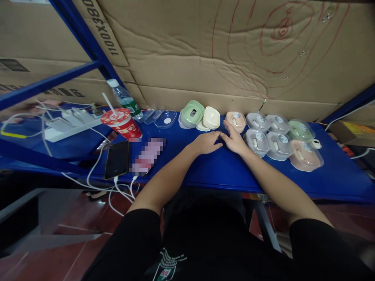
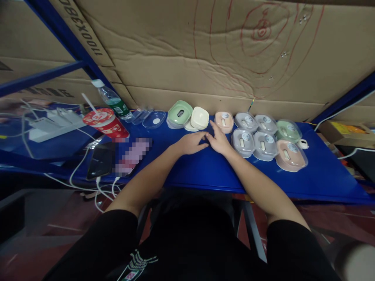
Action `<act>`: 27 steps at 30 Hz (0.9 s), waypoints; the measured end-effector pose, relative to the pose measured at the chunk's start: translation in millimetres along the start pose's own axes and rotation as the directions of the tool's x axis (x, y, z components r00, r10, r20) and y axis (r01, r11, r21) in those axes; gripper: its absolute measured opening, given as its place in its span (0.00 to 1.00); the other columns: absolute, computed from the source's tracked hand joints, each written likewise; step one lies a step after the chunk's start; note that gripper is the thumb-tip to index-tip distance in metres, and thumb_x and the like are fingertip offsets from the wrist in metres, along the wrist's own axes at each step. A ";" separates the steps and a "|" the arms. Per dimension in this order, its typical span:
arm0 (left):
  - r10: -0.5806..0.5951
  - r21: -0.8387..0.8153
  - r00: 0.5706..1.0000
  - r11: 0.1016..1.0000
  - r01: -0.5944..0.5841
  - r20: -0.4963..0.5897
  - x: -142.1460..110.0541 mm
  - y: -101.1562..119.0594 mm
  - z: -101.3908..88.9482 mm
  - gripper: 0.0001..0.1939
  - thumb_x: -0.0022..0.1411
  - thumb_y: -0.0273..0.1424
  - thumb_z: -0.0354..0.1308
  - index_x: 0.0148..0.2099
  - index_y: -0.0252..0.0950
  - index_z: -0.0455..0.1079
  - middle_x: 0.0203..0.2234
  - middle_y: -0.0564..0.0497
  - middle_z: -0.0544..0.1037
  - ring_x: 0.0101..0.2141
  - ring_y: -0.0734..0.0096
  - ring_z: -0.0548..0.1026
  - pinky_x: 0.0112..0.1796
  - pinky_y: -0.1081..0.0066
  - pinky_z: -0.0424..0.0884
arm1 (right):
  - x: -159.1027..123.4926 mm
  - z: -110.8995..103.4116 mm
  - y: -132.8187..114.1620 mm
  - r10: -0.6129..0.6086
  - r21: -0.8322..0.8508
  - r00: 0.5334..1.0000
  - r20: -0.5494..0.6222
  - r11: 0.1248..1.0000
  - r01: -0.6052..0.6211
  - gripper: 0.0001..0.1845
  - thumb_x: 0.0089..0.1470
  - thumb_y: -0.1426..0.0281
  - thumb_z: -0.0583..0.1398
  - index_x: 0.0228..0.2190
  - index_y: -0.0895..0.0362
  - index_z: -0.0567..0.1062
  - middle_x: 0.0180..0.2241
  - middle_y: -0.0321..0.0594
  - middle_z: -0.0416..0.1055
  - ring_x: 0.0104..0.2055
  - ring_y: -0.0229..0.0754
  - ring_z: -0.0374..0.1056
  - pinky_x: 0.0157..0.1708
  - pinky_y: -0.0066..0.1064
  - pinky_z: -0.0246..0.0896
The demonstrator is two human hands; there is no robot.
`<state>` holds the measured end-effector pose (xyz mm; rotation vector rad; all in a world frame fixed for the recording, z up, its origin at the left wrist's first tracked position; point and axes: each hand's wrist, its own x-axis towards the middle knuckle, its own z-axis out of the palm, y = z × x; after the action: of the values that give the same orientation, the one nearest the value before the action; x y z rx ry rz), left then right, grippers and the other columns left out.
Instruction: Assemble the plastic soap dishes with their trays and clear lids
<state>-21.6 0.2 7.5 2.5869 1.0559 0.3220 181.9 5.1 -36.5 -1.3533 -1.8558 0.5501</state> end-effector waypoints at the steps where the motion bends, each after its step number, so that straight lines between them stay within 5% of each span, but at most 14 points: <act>1: -0.006 0.007 1.000 1.000 0.006 0.006 0.1 -0.2 -0.2 0.26 0.74 0.38 0.56 0.68 0.32 0.66 0.61 0.38 0.79 0.60 0.50 0.78 0.60 0.54 0.74 | 6.0 3.5 5.7 0.028 0.091 1.000 -0.010 0.996 -0.027 0.45 0.63 0.56 0.59 0.76 0.54 0.55 0.76 0.50 0.56 0.77 0.59 0.55 0.75 0.59 0.50; 5: -0.028 0.028 0.999 0.999 0.027 0.023 0.6 -0.5 -1.3 0.30 0.74 0.41 0.56 0.71 0.32 0.63 0.61 0.38 0.78 0.60 0.50 0.78 0.59 0.54 0.74 | 21.4 8.2 19.2 0.090 0.247 0.996 -0.026 0.966 -0.081 0.51 0.59 0.54 0.62 0.77 0.48 0.51 0.80 0.38 0.45 0.82 0.54 0.39 0.79 0.54 0.34; 9: -0.061 0.038 0.998 0.997 0.060 0.022 -0.1 -0.7 -4.7 0.30 0.75 0.41 0.55 0.71 0.32 0.63 0.61 0.38 0.79 0.60 0.50 0.78 0.59 0.55 0.74 | 21.1 1.7 22.8 0.134 0.235 0.991 -0.023 0.964 -0.125 0.55 0.56 0.52 0.65 0.77 0.48 0.51 0.81 0.37 0.38 0.83 0.56 0.28 0.79 0.56 0.25; 19: -0.262 -0.020 0.953 0.965 0.263 -0.152 9.0 -16.6 -1.9 0.41 0.74 0.39 0.58 0.80 0.33 0.47 0.51 0.43 0.85 0.55 0.48 0.81 0.55 0.54 0.75 | 20.1 -1.1 27.4 0.237 0.162 0.969 -0.065 0.961 -0.224 0.59 0.56 0.43 0.65 0.77 0.56 0.53 0.81 0.49 0.36 0.82 0.56 0.32 0.79 0.53 0.27; 27: -0.305 0.034 0.918 0.946 0.323 -0.255 17.6 -31.4 -2.9 0.22 0.77 0.34 0.53 0.69 0.38 0.67 0.51 0.40 0.85 0.53 0.50 0.82 0.53 0.56 0.75 | 13.8 -4.5 22.3 0.173 -0.070 0.984 -0.032 0.982 -0.175 0.54 0.62 0.41 0.59 0.75 0.61 0.57 0.80 0.57 0.41 0.82 0.59 0.35 0.79 0.56 0.31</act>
<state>-30.2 34.4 -0.3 2.4281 1.5757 0.5406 196.9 25.3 -45.3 -1.5745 -1.7613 0.5559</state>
